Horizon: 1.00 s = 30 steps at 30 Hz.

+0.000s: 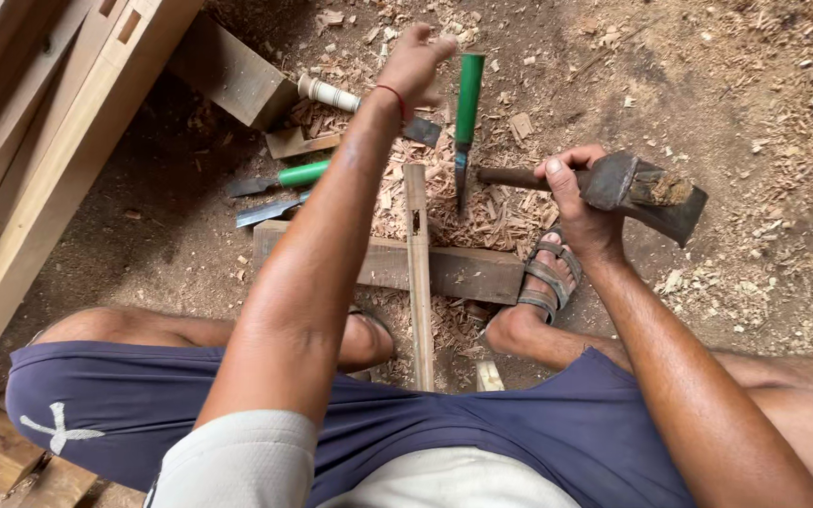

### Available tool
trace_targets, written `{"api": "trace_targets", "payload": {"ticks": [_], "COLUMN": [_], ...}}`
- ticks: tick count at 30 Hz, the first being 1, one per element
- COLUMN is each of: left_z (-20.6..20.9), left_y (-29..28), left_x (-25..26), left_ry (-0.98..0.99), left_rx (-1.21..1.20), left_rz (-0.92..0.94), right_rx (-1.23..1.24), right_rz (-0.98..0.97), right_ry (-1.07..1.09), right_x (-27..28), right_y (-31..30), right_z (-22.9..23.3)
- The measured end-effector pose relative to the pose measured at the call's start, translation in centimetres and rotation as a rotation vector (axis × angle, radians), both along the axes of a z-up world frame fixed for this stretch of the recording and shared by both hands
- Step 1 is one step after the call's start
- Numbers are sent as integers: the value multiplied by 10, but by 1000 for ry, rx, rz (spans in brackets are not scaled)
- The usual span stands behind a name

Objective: The person carves a slot into a piece of wood using a chisel and an axe.

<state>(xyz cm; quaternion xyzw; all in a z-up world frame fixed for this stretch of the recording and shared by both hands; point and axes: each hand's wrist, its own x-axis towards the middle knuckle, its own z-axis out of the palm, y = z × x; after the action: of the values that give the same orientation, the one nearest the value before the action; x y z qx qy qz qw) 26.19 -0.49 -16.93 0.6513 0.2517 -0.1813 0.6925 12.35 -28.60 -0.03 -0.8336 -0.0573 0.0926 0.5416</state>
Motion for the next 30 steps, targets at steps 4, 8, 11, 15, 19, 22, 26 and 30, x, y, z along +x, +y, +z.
{"api": "trace_targets", "payload": {"ticks": [4,8,11,15,19,22,26,30], "left_z": [19,31,19,15,8,-6,-3,14], "left_y": [89,147,131,83,73,78,92,104], "left_x": [-31,-93,-162,-217,-245,-248,-237,-229], "left_ry": [-123,-95,-123,-93,-167,-181,-261,-225], "left_rx": [235,627,888,1054,1149,1320,1287,1199], "left_rz": [-29,33,-10,-458,-415,-455,-497,-481], "right_rx": [129,74,74,73,10,44,143,3], "right_rz": [-11,-4,-3,-36,24,10,68,73], "right_ry": [25,-16,1,81,-4,27,-55,-28], "right_x": [1,-1,-1,4,5,5,13,16], "right_y": [2,-1,-2,0,-3,-3,3,4], "right_z": [-1,0,1,1,-3,-9,-17,-4]}}
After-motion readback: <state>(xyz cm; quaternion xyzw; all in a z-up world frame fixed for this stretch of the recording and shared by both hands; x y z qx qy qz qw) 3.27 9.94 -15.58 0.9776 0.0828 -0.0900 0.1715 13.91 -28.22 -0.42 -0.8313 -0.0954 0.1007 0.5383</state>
